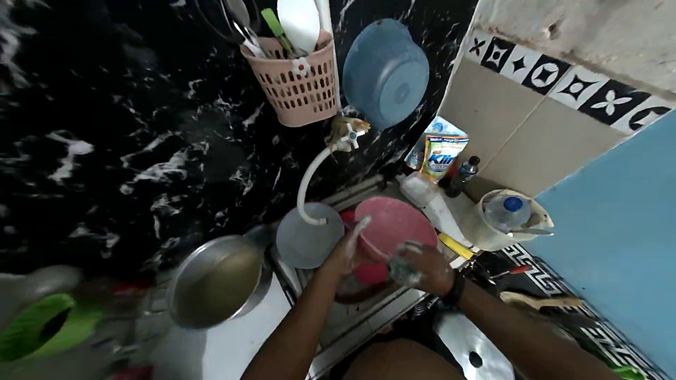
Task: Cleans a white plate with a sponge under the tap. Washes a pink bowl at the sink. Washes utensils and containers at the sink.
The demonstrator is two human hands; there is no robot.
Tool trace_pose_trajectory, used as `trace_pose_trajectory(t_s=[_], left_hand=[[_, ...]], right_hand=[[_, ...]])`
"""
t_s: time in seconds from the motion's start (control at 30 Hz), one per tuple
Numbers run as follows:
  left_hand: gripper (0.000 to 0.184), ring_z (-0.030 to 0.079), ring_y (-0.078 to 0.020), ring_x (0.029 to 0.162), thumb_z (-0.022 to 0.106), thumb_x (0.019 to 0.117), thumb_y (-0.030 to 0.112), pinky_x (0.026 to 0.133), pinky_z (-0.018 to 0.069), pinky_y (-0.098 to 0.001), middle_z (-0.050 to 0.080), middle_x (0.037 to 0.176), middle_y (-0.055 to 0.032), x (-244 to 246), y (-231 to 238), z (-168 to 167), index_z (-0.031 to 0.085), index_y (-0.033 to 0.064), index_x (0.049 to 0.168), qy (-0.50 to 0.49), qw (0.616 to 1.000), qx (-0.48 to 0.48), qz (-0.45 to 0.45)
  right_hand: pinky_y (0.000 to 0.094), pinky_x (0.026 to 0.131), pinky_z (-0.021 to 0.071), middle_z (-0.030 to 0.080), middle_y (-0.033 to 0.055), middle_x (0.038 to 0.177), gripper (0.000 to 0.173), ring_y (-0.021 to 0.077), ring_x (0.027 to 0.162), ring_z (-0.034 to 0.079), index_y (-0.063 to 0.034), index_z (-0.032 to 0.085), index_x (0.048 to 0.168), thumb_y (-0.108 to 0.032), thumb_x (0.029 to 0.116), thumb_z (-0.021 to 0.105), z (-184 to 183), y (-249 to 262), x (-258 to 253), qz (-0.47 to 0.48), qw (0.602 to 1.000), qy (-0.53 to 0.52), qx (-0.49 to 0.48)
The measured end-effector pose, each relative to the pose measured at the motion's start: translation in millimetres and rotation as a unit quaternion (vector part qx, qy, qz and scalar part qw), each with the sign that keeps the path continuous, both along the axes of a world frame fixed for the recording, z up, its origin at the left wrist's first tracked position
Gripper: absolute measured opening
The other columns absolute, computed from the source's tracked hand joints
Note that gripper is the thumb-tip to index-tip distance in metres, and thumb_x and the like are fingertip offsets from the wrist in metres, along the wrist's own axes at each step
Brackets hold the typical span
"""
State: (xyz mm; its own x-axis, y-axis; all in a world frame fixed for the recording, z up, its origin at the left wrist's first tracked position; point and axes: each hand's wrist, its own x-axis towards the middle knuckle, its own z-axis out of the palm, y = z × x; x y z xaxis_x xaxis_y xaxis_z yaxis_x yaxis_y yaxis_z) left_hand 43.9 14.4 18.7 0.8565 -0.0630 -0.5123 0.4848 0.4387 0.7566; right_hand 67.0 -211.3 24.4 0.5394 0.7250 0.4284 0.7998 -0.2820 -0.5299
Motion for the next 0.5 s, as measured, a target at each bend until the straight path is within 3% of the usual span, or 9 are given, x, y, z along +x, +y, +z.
trace_pose_trajectory(t_s=[0.07,0.13,0.2,0.27,0.37,0.4,0.43,0.5], left_hand=[[0.044,0.069,-0.0278,0.099,0.043,0.1087,0.031,0.08,0.0605,-0.0437,0.065,0.119,-0.0181,-2,0,-11,0.042,0.0054,0.145,0.02,0.998,0.03,0.049],[0.044,0.066,-0.025,0.104,0.047,0.1059,0.019,0.085,0.0585,-0.0411,0.062,0.124,-0.0182,-5,0,-23,0.041,0.0033,0.146,0.014,0.993,0.081,0.09],[0.046,0.062,-0.024,0.114,0.049,0.1038,0.016,0.093,0.0552,-0.0416,0.059,0.131,-0.0187,-12,-3,-32,0.043,0.0022,0.148,0.014,0.98,0.155,0.122],[0.048,0.053,-0.0265,0.131,0.051,0.1059,0.019,0.108,0.0453,-0.0448,0.052,0.145,-0.0212,-17,-11,-36,0.044,-0.0009,0.149,0.003,0.966,0.222,0.135],[0.053,0.048,-0.0255,0.138,0.051,0.1066,0.024,0.114,0.041,-0.0433,0.048,0.151,-0.0201,-18,-20,-47,0.04,0.0002,0.152,-0.027,0.959,0.235,0.156],[0.052,0.048,-0.0245,0.138,0.049,0.1073,0.024,0.114,0.0413,-0.0418,0.048,0.151,-0.0201,-18,-24,-49,0.04,-0.0005,0.152,-0.039,0.958,0.223,0.174],[0.05,0.048,-0.0239,0.137,0.046,0.1085,0.024,0.114,0.0409,-0.0404,0.047,0.151,-0.0206,-17,-27,-48,0.041,-0.0022,0.151,-0.05,0.957,0.208,0.195],[0.05,0.046,-0.0237,0.14,0.041,0.1107,0.025,0.116,0.0376,-0.0389,0.045,0.153,-0.0214,-15,-27,-45,0.04,-0.0039,0.151,-0.064,0.953,0.197,0.221]], right_hand=[[0.0541,0.088,0.0592,0.074,0.0194,0.11,0.037,0.0345,0.101,0.073,-0.0015,0.074,0.111,-0.024,0.0827,0.082,-6,4,1,0.021,0.997,0.054,-0.042],[0.0519,0.094,0.0569,0.073,0.0177,0.113,0.043,0.031,0.105,0.071,-0.0021,0.071,0.117,-0.029,0.0848,0.08,-8,2,18,-0.011,0.987,0.145,-0.07],[0.0506,0.1,0.0548,0.072,0.0175,0.116,0.047,0.0294,0.108,0.07,-0.0013,0.069,0.124,-0.028,0.0863,0.078,-14,0,43,-0.089,0.974,0.194,-0.075],[0.0431,0.101,0.0553,0.072,0.015,0.117,0.046,0.0229,0.109,0.07,-0.0002,0.065,0.129,-0.029,0.0932,0.072,-23,5,67,-0.163,0.955,0.247,-0.039],[0.039,0.099,0.0569,0.068,0.0163,0.123,0.044,0.0202,0.109,0.069,0.0008,0.052,0.142,-0.025,0.1066,0.051,-29,26,83,-0.17,0.928,0.329,0.029],[0.0389,0.103,0.0552,0.066,0.0159,0.129,0.043,0.0204,0.116,0.067,-0.0001,0.052,0.144,-0.024,0.1082,0.046,-29,30,82,-0.136,0.934,0.33,-0.01],[0.0409,0.111,0.0488,0.061,0.0155,0.14,0.045,0.0224,0.128,0.06,-0.0029,0.051,0.147,-0.024,0.1083,0.045,-21,32,80,-0.101,0.941,0.303,-0.111],[0.0547,0.115,0.0416,0.053,0.0198,0.15,0.046,0.0353,0.138,0.052,-0.0061,0.053,0.148,-0.02,0.1042,0.051,5,37,73,-0.072,0.922,0.207,-0.318]])
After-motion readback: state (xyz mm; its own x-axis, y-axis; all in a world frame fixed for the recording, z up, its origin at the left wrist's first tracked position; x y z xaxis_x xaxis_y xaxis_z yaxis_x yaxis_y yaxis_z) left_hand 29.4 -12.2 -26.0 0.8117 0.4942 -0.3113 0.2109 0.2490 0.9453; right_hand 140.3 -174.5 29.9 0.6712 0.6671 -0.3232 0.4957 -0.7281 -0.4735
